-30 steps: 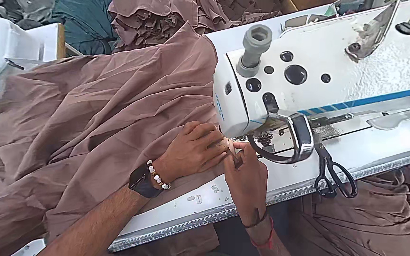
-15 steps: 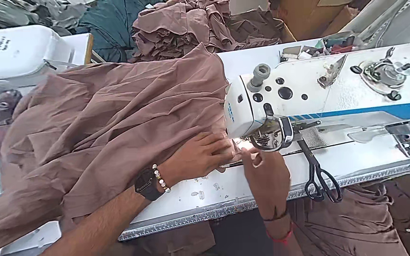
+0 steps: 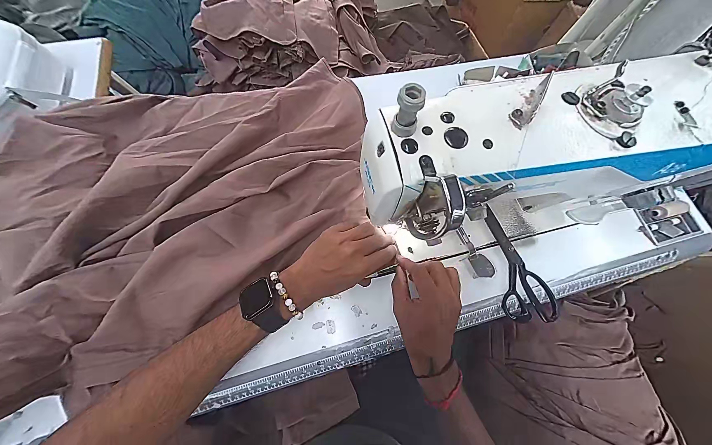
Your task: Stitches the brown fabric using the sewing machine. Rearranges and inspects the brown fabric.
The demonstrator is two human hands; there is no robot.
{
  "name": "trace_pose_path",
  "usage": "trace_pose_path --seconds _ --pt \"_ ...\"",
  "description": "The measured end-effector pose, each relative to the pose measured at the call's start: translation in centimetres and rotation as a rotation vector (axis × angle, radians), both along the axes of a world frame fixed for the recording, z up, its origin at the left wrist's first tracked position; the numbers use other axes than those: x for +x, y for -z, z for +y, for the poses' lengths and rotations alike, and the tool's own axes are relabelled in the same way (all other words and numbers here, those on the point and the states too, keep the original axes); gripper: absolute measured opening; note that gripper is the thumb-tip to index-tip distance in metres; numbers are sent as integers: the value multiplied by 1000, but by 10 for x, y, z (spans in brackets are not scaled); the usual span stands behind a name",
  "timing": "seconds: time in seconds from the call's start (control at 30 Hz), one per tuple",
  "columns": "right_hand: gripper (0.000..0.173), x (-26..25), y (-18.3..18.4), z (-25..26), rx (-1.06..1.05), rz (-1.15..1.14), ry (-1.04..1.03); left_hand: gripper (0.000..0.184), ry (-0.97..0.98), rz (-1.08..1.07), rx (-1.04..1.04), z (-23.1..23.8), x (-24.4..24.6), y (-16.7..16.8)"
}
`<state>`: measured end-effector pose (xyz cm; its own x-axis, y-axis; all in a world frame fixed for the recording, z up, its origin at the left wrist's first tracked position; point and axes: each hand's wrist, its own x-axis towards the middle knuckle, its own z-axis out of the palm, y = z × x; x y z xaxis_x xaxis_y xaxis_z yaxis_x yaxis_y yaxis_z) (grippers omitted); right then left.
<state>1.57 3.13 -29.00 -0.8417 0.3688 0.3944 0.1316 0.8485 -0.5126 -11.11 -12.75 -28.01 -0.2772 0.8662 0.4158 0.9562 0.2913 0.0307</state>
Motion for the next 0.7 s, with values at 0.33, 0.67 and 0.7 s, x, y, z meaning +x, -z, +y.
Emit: trace_pose_path --seconds 0.33,0.67,0.7 --pt "18 -21 -13 -2 -103 -194 126 31 -115 26 -30 -10 10 2" --pt "20 1 -1 -10 156 -25 -112 30 -54 -94 -19 -18 5 2" --pt "21 5 -3 -7 91 -23 -128 32 -39 -85 -30 -20 4 1"
